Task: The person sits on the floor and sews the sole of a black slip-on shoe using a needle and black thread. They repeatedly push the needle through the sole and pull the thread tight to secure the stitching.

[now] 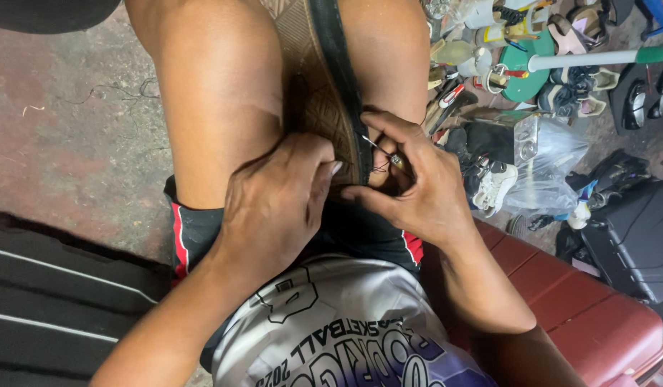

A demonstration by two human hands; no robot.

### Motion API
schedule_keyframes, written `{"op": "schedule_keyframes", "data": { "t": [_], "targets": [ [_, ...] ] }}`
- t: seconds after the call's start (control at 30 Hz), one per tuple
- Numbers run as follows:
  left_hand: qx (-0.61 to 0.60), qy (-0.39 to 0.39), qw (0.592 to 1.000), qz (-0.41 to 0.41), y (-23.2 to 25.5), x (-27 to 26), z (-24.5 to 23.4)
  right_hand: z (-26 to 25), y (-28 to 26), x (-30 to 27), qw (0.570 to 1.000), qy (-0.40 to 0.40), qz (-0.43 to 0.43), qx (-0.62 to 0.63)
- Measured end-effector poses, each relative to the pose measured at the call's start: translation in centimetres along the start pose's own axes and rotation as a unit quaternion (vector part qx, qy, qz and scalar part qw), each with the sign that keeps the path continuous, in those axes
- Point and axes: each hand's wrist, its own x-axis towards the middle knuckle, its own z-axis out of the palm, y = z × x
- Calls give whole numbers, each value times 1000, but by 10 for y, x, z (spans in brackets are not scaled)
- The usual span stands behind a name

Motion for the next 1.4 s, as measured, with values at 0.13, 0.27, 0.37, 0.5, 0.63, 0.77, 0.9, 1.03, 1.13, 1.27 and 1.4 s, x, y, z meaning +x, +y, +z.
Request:
{"op": "schedule_keyframes", "data": {
  "t": [0.13,0.27,0.37,0.5,0.63,0.77,0.9,1.03,1.13,1.27,1.4],
  "targets": [
    [-15,-2,1000,3,1,1,-2,3,-2,1,999,-3,29,43],
    [40,-16,999,19,0,6,-1,1,-4,4,1000,6,8,-1],
    [104,-10,993,57,0,6,-2,3,-6,5,1000,5,11,-4],
    [172,0,980,105,-1,7,-9,8,-9,7,1000,5,5,-8],
    [275,30,955,103,-3,9,-14,6,-8,9,1000,10,7,-7],
    [253,100,960,70,-8,7,-15,5,-5,5,1000,1,20,-13],
    [-293,126,936,-146,-3,-3,-15,0,1,4,995,35,-89,-8],
    [-513,52,832,-204,7,-15,-18,-5,10,-3,999,-31,-24,29],
    [-50,-6,987,-151,17,-13,-16,-11,20,-6,978,-148,147,-12],
    [137,-16,990,3,27,-1,-9,-21,33,-8,991,-37,-74,106],
    [145,-49,987,38,23,13,-8,-18,29,-7,940,19,-94,329]
  ]
}}
